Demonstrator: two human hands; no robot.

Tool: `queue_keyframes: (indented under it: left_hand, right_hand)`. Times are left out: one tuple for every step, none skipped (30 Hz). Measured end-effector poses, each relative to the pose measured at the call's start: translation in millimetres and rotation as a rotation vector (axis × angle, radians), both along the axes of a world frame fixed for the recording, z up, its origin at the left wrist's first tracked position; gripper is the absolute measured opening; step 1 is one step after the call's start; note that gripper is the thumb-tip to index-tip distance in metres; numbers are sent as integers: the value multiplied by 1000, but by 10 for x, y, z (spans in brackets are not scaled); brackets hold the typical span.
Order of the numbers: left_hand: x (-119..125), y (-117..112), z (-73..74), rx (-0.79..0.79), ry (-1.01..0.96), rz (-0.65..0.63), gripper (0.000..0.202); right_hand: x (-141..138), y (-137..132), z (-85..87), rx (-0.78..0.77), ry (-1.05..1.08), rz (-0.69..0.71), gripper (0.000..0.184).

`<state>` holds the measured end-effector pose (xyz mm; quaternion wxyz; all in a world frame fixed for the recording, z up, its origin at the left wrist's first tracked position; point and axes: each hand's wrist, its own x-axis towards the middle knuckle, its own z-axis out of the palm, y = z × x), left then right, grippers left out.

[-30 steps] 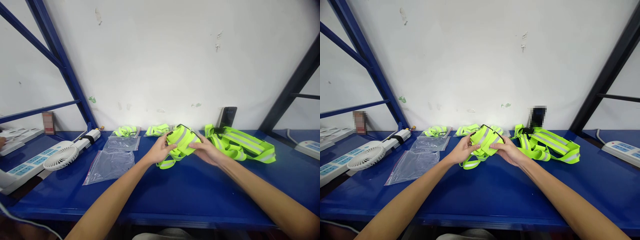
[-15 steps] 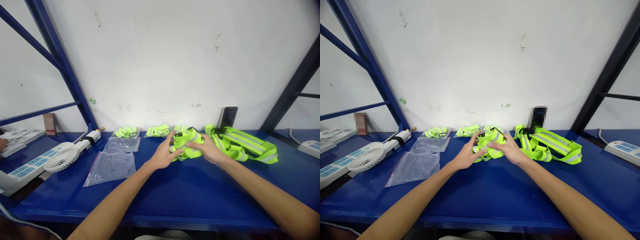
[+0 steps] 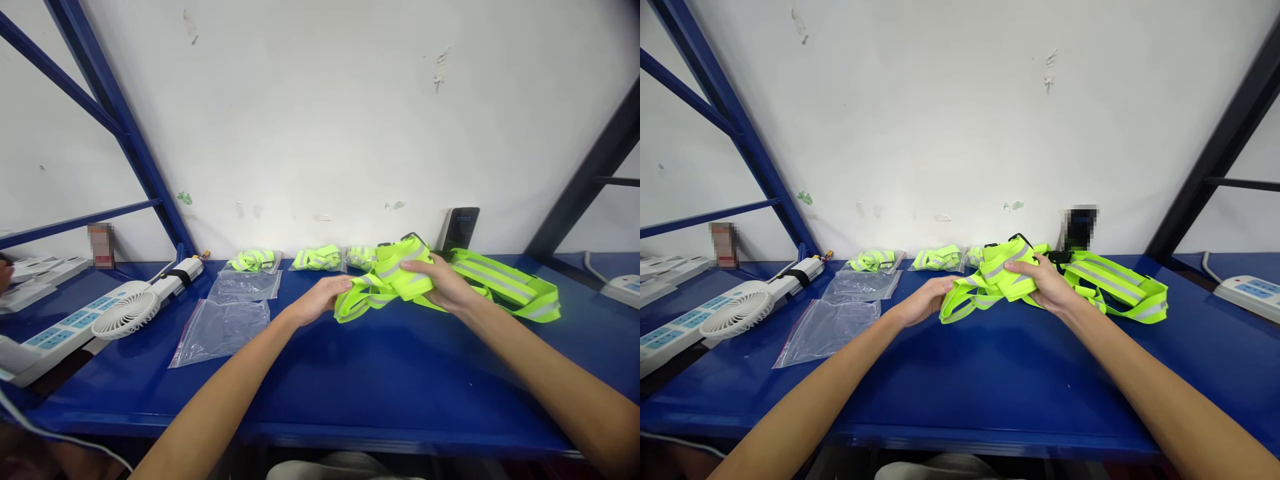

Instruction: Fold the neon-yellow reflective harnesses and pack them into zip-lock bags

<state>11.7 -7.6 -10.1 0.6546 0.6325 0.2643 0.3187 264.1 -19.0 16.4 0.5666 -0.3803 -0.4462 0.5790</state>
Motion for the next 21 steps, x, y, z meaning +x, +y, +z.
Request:
queue_keyframes:
  left_hand:
    - [-14,-3,-1,-74,-3,-71,48]
    - [-25,-7,-9,-137,-17,-136,45]
    - [-32,-12,-23,-182,-47,-185,43]
    - [-34,-17,-39,-213,-91,-219,41]
    - [-32,-22,-55,-242,-145,-244,41]
    - [-28,-27,-67,-265,-200,-261,41]
    - [-21,-30,-74,-275,-244,-267,41]
    - [-14,-33,-73,-269,-270,-257,41]
    - [-8,-36,-64,-248,-277,-233,40]
    - [-3,-39,-47,-213,-267,-202,39]
    - [2,-42,-25,-167,-245,-167,38]
    - [4,-46,2,-112,-216,-135,37]
    - [6,-52,30,-51,-184,-108,36]
    - [6,-57,56,18,-153,-83,34]
    - [7,-62,78,90,-122,-64,32]
    - [8,-66,93,157,-91,-48,32]
    - [10,-68,99,213,-56,-41,33]
    - [14,-67,95,258,-20,-36,36]
    - [21,-63,83,296,14,-28,37]
    - [30,-55,63,334,43,-5,37]
    - [40,-44,39,385,68,47,34]
  right_hand:
    - [7,-8,-3,-7,-8,45,36]
    - [12,-17,-7,-13,-16,87,36]
    - [15,-24,-12,-20,-23,122,37]
    - [17,-29,-17,-26,-24,147,38]
    - [18,-31,-21,-31,-19,162,38]
    - [18,-30,-25,-33,-8,168,38]
    - [19,-27,-28,-34,8,168,38]
    - [20,-21,-30,-36,20,169,38]
    - [20,-13,-32,-37,28,167,36]
    - [19,-6,-32,-37,32,166,35]
    - [15,1,-31,-36,30,167,34]
    - [11,8,-30,-35,26,170,33]
    - [5,14,-28,-35,22,173,33]
    - [1,20,-28,-36,17,173,34]
    - [-2,27,-30,-41,12,172,34]
    - [0,36,-36,-51,3,172,33]
    - [5,48,-44,-63,-8,172,33]
    - [15,62,-55,-73,-16,173,33]
    - [27,77,-68,-82,-22,173,33]
    - [38,90,-80,-90,-26,169,33]
    - [46,99,-89,-100,-28,157,32]
